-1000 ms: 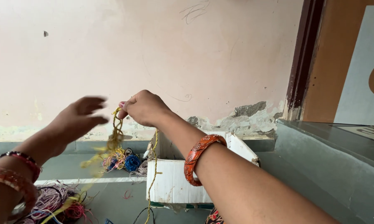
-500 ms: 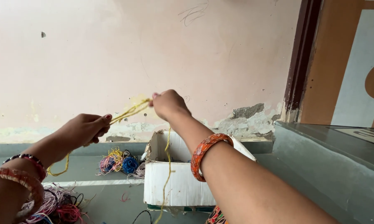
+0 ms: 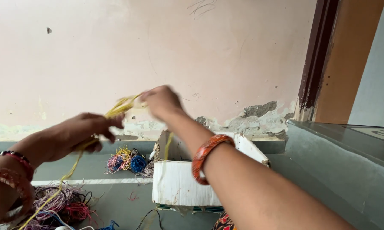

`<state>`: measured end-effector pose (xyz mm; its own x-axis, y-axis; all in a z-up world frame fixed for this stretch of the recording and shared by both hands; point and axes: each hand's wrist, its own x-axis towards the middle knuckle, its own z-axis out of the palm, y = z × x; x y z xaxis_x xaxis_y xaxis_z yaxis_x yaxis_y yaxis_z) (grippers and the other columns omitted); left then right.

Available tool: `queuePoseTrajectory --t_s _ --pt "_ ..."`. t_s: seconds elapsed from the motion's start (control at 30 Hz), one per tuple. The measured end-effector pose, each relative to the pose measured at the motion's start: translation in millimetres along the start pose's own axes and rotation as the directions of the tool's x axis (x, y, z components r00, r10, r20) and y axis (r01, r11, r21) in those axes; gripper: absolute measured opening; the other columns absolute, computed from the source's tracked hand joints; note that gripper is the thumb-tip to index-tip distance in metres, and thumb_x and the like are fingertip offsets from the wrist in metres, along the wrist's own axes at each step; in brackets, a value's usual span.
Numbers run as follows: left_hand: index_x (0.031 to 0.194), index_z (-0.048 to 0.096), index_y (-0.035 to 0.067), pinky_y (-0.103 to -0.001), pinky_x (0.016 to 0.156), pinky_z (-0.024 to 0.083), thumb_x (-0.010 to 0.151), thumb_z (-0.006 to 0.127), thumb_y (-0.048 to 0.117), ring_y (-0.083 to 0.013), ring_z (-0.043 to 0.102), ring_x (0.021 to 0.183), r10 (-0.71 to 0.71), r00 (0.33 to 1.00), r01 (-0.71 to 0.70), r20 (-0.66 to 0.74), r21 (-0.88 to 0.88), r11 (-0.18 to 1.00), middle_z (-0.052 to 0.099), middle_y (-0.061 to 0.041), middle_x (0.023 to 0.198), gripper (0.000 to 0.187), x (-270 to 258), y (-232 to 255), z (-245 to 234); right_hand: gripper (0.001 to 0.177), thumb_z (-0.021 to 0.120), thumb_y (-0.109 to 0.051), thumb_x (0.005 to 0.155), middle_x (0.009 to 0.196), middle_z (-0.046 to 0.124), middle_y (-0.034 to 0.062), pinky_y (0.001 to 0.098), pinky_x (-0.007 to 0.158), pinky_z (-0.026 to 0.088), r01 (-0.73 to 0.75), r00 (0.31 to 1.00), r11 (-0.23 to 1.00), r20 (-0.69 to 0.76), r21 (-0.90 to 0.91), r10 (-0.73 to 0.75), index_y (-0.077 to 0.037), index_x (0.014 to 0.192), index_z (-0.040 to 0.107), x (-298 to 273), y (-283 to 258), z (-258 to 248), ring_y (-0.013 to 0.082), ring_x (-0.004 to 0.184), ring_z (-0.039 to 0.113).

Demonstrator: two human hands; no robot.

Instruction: The person sorts and winds bundles of tangled colored string lights by hand, separating individual strands and organizing them into a cardboard box.

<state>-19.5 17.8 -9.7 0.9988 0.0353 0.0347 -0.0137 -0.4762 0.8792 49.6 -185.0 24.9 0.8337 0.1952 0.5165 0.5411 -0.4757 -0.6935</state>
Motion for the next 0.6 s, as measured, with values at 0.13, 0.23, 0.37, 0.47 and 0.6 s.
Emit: queuePoseTrajectory --t_s 0.13,0.23,0.37,0.47,0.6 --pt "0.114 0.07 -0.001 -0.033 0.049 0.029 0.097 0.063 0.048 -0.0138 0.029 0.055 -0.04 0.999 0.038 0.017 0.138 0.99 0.04 -0.002 0.066 0.052 2 -15 -10 0.031 0.054 -0.031 0.098 0.124 0.073 0.0065 0.04 0.101 0.053 -0.174 0.985 0.933 -0.057 -0.315 0.165 -0.02 0.119 0.075 6 23 -33 0.0226 0.113 0.069" --pt "0.117 0.071 0.003 -0.033 0.049 0.03 0.103 0.051 0.044 -0.0134 0.031 0.052 0.05 0.998 -0.049 -0.039 0.031 0.998 0.042 -0.002 0.064 0.047 13 -14 -7 0.051 0.063 -0.022 0.082 0.142 0.058 0.008 0.0386 0.111 0.042 0.072 0.997 0.918 -0.005 -0.391 -0.08 -0.019 0.134 0.063 9 35 -16 0.0234 0.132 0.053" --pt "0.111 0.065 -0.007 -0.032 0.053 0.035 0.106 0.048 0.037 -0.013 0.034 0.056 0.155 0.988 -0.155 -0.005 0.03 0.987 0.045 -0.001 0.067 0.048 31 0 2 0.061 0.058 -0.037 0.1 0.146 0.048 0.0136 0.0413 0.106 0.04 0.343 0.871 0.935 0.342 0.088 -0.352 -0.005 0.149 0.042 5 18 33 0.0228 0.129 0.051" --pt "0.11 0.069 -0.006 -0.033 0.054 0.033 0.103 0.052 0.039 -0.013 0.034 0.058 0.156 0.987 -0.156 -0.035 0.022 0.988 0.044 0.0 0.066 0.049 22 6 -10 0.063 0.045 -0.051 0.112 0.086 0.061 0.0167 0.0485 0.075 0.056 0.158 0.859 0.987 0.494 -0.009 -0.133 0.005 0.121 0.071 3 5 33 0.023 0.074 0.054" --pt "0.11 0.076 0.006 -0.034 0.054 0.033 0.099 0.061 0.044 -0.0163 0.036 0.056 0.059 0.998 -0.054 -0.029 0.141 0.989 0.044 -0.002 0.063 0.042 -2 14 -37 0.042 0.053 -0.051 0.1 0.077 0.07 0.008 0.0394 0.071 0.049 0.179 0.963 0.943 0.245 -0.281 -0.11 -0.02 0.102 0.082 11 -1 0 0.0166 0.068 0.06"
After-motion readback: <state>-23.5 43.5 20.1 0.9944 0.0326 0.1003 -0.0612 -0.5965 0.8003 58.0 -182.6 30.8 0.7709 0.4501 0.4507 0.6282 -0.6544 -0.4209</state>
